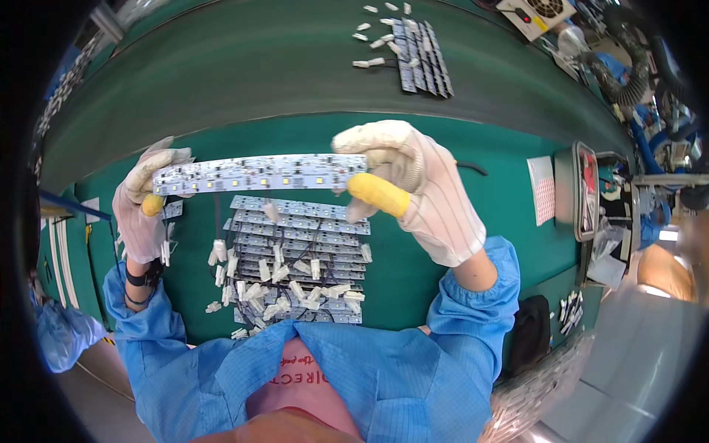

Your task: Manual assembly of electronic components by snapping them off a component strip.

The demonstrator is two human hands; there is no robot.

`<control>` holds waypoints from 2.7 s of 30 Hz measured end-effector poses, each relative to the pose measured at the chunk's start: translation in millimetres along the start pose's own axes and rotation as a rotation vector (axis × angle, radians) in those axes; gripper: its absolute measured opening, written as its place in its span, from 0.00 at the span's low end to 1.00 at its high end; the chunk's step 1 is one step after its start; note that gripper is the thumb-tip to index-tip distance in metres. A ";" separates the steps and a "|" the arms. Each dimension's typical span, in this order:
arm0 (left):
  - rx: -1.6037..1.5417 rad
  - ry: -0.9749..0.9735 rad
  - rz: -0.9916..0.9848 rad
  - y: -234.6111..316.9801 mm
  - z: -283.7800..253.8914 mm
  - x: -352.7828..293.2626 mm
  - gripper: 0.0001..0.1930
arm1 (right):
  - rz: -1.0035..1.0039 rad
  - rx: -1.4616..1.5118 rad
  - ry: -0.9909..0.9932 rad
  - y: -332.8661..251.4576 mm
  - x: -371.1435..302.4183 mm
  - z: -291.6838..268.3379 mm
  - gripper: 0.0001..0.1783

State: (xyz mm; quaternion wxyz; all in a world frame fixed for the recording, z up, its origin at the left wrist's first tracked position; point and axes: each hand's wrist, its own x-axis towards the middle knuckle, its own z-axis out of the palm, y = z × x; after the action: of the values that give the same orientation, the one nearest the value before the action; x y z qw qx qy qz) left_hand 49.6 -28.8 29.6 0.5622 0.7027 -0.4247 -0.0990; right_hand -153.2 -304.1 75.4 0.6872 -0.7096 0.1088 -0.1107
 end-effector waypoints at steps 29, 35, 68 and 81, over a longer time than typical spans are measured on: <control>0.229 0.065 0.158 18.9 -1.0 -9.6 0.25 | -0.074 -0.122 0.011 23.7 12.5 -4.6 0.49; 0.128 0.114 -0.181 12.6 2.3 -1.5 0.20 | -0.023 -0.137 0.066 14.6 9.3 5.1 0.43; -0.109 0.005 -0.210 2.8 3.4 9.0 0.25 | 0.045 0.021 -0.052 7.8 10.2 3.6 0.29; 0.166 -0.105 -0.097 8.5 -3.6 -4.1 0.18 | 0.081 -0.151 -0.026 29.6 17.0 -15.7 0.32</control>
State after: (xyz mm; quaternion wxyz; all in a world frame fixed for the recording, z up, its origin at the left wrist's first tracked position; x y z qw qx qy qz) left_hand 45.2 -23.4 36.9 0.4735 0.7605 -0.4257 -0.1273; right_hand -141.9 -325.2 46.4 0.6372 -0.7557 0.1366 -0.0653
